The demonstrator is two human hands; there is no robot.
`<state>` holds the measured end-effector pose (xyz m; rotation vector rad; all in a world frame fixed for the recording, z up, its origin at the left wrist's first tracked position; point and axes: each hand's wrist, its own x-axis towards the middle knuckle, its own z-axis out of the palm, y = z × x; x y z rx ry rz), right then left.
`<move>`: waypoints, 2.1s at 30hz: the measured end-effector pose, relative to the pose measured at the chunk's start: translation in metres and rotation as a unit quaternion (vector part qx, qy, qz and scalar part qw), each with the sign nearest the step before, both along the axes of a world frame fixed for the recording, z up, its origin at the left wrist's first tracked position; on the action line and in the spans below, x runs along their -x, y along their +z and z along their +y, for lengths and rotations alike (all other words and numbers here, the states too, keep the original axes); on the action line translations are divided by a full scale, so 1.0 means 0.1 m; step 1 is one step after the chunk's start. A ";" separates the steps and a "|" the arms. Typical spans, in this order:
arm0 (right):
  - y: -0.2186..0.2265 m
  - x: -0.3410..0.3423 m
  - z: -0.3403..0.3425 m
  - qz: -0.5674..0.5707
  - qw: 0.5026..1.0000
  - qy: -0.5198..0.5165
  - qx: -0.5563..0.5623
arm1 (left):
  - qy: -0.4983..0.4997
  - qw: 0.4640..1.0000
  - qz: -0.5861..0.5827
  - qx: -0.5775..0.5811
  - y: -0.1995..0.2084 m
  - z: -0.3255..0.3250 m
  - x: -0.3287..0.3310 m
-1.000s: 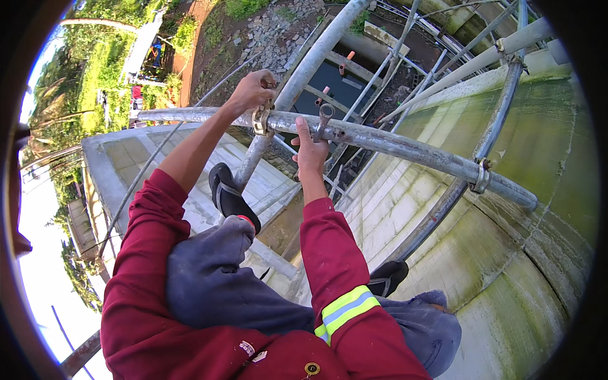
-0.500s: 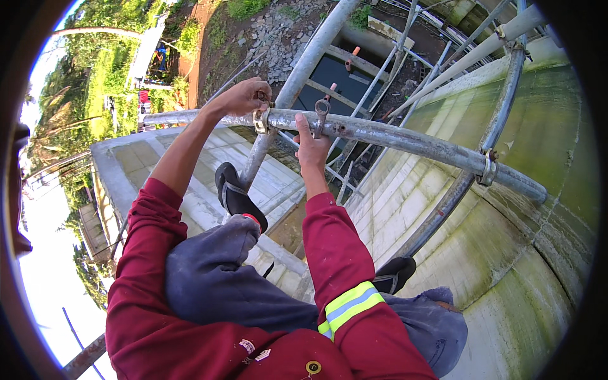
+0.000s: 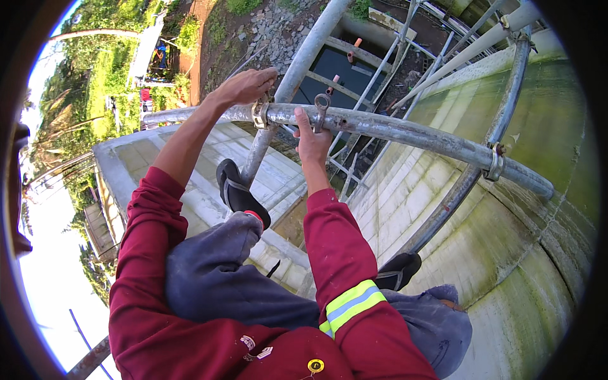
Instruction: The person assembles a metal scaffolding structure by connecting poles with clamps and tightening them with a spanner. They work on multiple joints, securing the framework against a concrete wall.
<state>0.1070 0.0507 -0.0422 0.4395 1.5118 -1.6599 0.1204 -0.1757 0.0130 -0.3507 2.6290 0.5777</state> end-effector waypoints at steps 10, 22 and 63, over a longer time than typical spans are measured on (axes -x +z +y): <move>-0.02 0.01 -0.03 0.012 1.000 -0.017 0.021 | 0.007 0.996 -0.085 -0.024 0.00 -0.02 0.16; -0.06 -0.03 -0.06 0.008 0.999 -0.024 0.026 | 0.051 0.996 -0.075 0.028 -0.01 -0.06 0.04; -0.11 -0.03 -0.06 0.022 0.998 -0.039 0.051 | -0.132 0.991 0.030 -0.007 0.20 0.01 -0.23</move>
